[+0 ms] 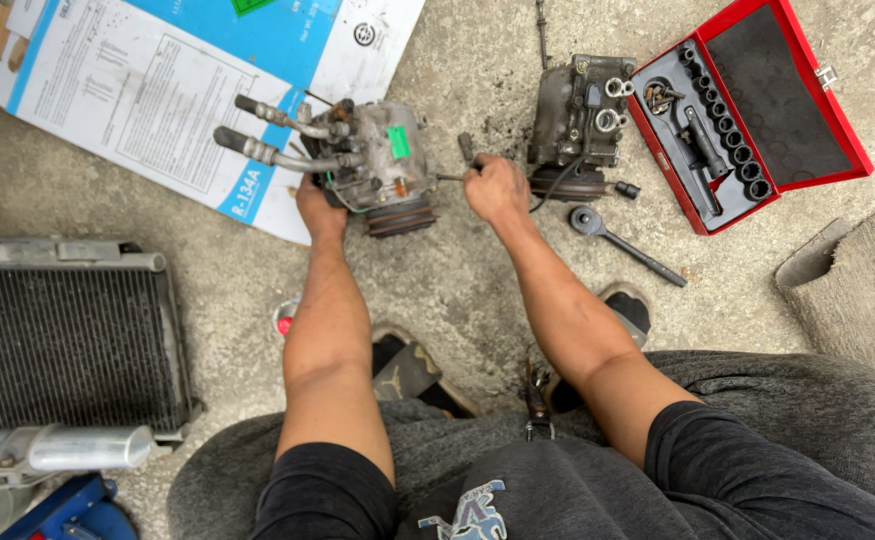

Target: The person uses a ratchet wrench to loosen and remove bolts from an automotive AC compressor. They then separate the compressor into two halves and place them on the floor.

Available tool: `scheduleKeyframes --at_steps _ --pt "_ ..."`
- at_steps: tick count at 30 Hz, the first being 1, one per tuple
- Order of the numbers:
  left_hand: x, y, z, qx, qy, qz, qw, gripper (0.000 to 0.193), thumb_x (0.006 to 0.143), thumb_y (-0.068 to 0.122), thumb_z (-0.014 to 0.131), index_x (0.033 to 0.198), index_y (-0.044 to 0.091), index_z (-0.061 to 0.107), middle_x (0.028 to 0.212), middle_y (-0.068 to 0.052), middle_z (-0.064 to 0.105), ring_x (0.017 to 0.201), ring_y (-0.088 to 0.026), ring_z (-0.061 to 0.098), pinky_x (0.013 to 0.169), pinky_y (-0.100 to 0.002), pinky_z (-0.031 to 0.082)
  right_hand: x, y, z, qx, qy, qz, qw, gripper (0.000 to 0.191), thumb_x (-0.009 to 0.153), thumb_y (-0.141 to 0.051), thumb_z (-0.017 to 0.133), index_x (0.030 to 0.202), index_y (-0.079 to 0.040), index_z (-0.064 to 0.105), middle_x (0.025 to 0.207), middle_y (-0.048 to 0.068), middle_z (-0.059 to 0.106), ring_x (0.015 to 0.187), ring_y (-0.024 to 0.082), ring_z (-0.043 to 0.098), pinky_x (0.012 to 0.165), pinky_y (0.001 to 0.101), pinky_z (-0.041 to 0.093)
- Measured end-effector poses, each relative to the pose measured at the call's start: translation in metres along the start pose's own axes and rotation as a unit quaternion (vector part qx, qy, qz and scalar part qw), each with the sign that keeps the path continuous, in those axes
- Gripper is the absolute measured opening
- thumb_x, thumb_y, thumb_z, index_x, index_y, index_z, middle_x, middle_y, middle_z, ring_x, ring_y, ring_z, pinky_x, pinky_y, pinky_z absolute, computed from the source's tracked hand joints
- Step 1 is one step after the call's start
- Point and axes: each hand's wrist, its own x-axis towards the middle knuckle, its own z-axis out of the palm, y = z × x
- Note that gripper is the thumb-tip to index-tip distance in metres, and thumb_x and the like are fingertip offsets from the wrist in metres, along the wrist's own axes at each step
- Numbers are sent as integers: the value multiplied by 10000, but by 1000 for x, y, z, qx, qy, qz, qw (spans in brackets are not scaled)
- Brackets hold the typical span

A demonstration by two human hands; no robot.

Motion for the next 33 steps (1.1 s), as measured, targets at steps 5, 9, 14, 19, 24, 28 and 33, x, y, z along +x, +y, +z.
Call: scheduleKeyframes --at_steps 5,9,14,19,24,28,33 --pt "-6 11 -1 112 18 35 993 345 867 154 755 1181 19 708 1095 -113 783 979 -193 718 870 -323 544 35 5 2 -39 -62 -118 990 503 845 -207 545 1318 -86 668 1215 282 671 1170 451 612 1025 493 470" --pt "-11 24 3 153 24 64 986 346 843 187 775 1142 24 712 1077 -146 778 982 -249 730 860 -358 545 65 12 -2 27 -180 -157 971 491 962 -324 542 1359 -42 606 1377 232 641 1316 390 583 1119 439 448" --pt "-14 28 8 199 38 64 977 297 848 220 775 1054 17 705 1029 -181 766 965 -326 732 842 -407 548 72 14 -12 317 -282 58 904 715 999 -555 440 1542 -123 268 1634 126 283 1492 313 276 1122 486 305" --pt "-16 30 10 213 54 90 971 313 833 237 781 1030 9 695 990 -196 758 946 -367 729 818 -433 550 59 -15 5 -9 -161 15 987 805 1049 -665 306 1526 -24 404 1624 288 260 1473 441 318 1193 483 273" --pt "-14 31 8 232 50 63 969 293 833 226 780 1014 7 706 974 -208 754 938 -387 719 814 -443 544 58 -21 1 232 -220 91 943 814 1021 -640 286 1435 -5 583 1489 243 587 1387 389 535 1160 464 402" --pt "-15 28 10 209 62 59 974 302 836 235 782 1029 14 711 987 -198 759 946 -374 726 814 -435 546 55 -14 23 266 -229 -17 936 782 1042 -627 291 1444 4 520 1450 234 561 1347 385 500 1114 488 378" --pt "-15 34 7 217 57 53 973 304 823 219 784 1043 20 714 1001 -198 762 957 -367 728 828 -432 547 47 -13 48 254 -32 -49 965 716 1108 -554 405 1470 58 489 1503 262 508 1415 404 448 1150 467 351"
